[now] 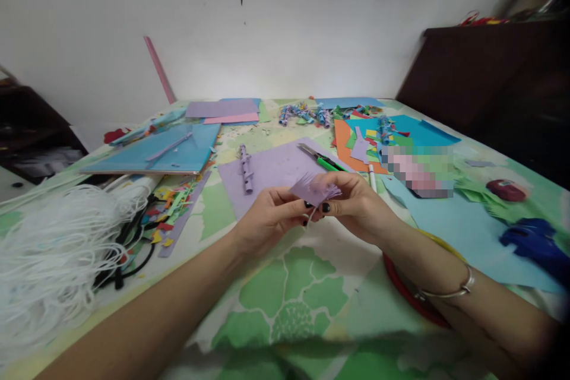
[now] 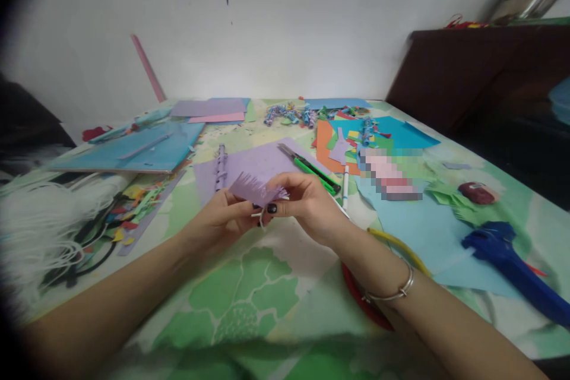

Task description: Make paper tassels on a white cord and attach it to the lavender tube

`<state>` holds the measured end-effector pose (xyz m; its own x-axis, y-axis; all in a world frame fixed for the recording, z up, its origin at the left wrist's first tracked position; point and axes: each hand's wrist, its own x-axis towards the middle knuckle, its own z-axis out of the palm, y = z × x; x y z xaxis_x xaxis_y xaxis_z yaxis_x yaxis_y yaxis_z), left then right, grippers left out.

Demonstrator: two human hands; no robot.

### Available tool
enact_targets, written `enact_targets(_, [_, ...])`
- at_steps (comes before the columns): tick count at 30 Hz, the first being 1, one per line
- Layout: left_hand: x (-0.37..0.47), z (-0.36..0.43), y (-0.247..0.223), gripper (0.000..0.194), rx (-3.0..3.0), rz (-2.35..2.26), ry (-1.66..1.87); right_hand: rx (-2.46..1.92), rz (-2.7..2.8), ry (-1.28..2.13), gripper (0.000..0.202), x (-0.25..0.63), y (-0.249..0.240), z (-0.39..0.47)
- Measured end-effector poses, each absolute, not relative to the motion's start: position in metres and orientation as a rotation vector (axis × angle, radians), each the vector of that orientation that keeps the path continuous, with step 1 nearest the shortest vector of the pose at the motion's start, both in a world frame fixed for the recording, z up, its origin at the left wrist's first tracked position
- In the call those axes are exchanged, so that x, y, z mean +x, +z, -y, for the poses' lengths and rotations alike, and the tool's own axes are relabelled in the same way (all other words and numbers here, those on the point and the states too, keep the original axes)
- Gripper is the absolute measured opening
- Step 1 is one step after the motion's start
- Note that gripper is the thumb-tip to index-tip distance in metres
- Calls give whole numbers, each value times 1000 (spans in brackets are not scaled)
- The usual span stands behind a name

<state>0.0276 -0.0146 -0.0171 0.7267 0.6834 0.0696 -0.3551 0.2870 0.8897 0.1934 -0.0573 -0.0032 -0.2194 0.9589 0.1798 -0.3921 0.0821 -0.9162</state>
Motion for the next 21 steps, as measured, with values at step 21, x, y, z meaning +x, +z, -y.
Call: enact_targets(21, [23,7,-18,16,1198,-409,626,-941,1242,1340,31,192,-2,57])
